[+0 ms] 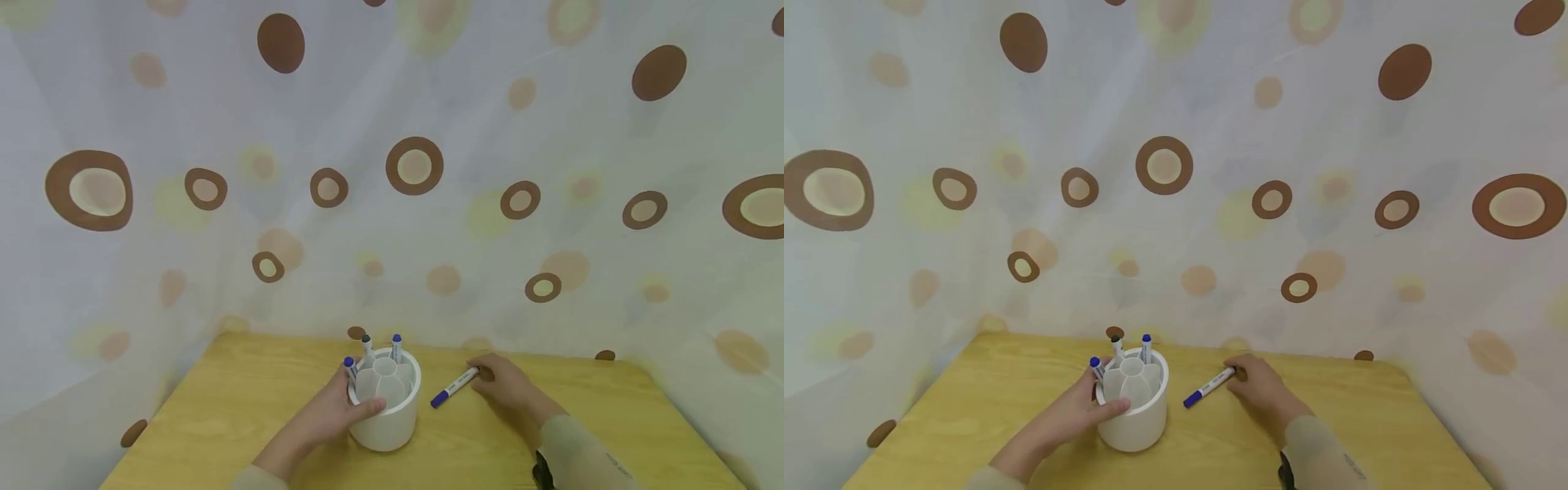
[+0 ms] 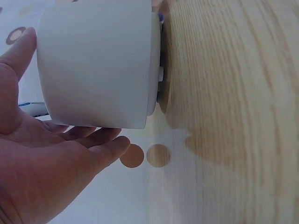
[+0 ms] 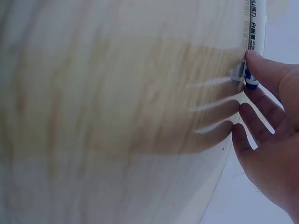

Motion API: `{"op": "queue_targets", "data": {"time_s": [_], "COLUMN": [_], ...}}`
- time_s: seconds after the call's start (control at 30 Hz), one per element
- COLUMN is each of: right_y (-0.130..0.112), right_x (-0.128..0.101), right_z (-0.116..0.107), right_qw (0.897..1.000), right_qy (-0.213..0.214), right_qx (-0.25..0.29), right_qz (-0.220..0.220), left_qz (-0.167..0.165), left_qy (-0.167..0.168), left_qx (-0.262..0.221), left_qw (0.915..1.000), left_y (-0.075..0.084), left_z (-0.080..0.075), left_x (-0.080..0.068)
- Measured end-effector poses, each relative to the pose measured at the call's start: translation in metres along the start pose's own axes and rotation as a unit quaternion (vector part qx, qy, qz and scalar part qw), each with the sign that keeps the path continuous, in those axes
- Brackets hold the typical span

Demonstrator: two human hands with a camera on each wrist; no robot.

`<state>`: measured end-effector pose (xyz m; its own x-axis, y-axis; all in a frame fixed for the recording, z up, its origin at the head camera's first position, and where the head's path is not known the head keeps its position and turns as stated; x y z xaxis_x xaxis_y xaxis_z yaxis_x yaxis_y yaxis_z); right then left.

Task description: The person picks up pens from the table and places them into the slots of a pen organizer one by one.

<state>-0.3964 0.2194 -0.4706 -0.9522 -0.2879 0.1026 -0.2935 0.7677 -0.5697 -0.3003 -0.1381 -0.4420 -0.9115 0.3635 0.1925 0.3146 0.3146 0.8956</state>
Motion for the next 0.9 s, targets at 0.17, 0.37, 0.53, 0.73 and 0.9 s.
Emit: {"op": "queue_targets", "data": {"time_s": [0.17,0.37,0.53,0.73,0.9], "right_y": [0.003,0.008,0.011,0.014,0.010], "right_x": [0.003,0.003,0.001,-0.004,-0.014], "right_z": [-0.003,-0.004,-0.008,-0.012,-0.014], "right_qw": [1.000,1.000,1.000,1.000,0.998], "right_qy": [0.014,0.006,0.002,-0.007,-0.017], "right_qx": [-0.016,-0.013,-0.003,0.001,0.046], "right_qz": [-0.017,0.002,0.012,0.020,0.042], "left_qz": [0.004,-0.009,-0.008,-0.005,-0.005], "left_qy": [0.002,0.001,0.000,-0.001,-0.003], "left_qx": [0.000,-0.004,-0.007,-0.010,-0.015], "left_qw": [1.0000,1.0000,0.9999,0.9999,0.9999], "left_y": [0.000,0.000,0.002,0.002,0.000], "left_z": [0.001,0.001,0.000,0.001,0.001], "left_x": [0.003,0.003,0.004,0.004,0.002]}}
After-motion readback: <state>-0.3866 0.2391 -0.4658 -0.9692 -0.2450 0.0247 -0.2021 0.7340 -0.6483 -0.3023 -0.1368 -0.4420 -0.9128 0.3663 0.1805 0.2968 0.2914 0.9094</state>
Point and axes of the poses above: each hand's wrist, its own x-axis towards the middle knuckle, its own z-axis out of the palm, y = z × x, the point moved 4 cm from there along x, towards the middle knuckle, and after that the axes turned 9 degrees about z, right-handed, at the moved point
